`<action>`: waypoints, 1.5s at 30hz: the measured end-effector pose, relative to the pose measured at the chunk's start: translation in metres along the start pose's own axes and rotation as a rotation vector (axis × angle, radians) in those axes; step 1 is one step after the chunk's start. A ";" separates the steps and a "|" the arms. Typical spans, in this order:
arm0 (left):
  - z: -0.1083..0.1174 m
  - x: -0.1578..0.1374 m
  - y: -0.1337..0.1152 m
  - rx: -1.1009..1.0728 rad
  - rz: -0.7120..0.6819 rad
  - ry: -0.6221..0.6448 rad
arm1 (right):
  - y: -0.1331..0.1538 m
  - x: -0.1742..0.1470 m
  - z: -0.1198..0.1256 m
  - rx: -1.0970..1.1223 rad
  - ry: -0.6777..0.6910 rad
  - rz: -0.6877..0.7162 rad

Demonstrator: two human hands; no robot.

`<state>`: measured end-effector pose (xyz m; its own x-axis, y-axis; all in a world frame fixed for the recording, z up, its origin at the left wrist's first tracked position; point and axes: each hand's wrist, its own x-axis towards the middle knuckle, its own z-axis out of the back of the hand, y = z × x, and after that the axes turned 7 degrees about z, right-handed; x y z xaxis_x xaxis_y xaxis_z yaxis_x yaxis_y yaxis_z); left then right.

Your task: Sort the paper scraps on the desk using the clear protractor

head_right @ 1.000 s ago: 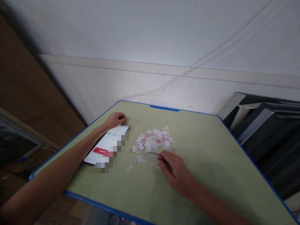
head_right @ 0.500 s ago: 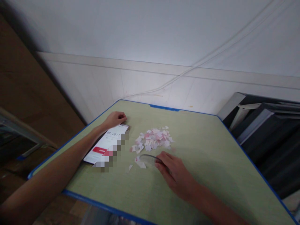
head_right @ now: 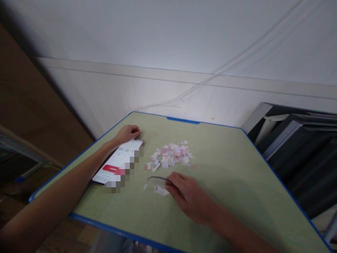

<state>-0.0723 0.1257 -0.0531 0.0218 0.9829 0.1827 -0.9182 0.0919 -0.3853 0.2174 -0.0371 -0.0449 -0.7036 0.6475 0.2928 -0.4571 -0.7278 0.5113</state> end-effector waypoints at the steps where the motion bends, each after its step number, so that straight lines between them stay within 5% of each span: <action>1: 0.000 0.000 0.000 0.004 -0.002 0.001 | 0.001 0.001 -0.002 0.004 0.015 -0.003; 18: -0.001 0.000 0.001 -0.020 0.003 0.014 | 0.004 -0.002 0.006 -0.109 0.079 -0.015; 29: -0.001 0.001 0.003 -0.030 -0.023 -0.001 | -0.012 -0.016 0.044 -0.075 0.159 0.058; 45: -0.002 0.001 0.002 -0.031 -0.007 0.003 | -0.012 -0.017 0.063 -0.037 0.172 -0.017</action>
<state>-0.0738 0.1276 -0.0554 0.0290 0.9828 0.1825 -0.9055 0.1031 -0.4116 0.2693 -0.0254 -0.0056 -0.7770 0.6137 0.1400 -0.4872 -0.7272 0.4836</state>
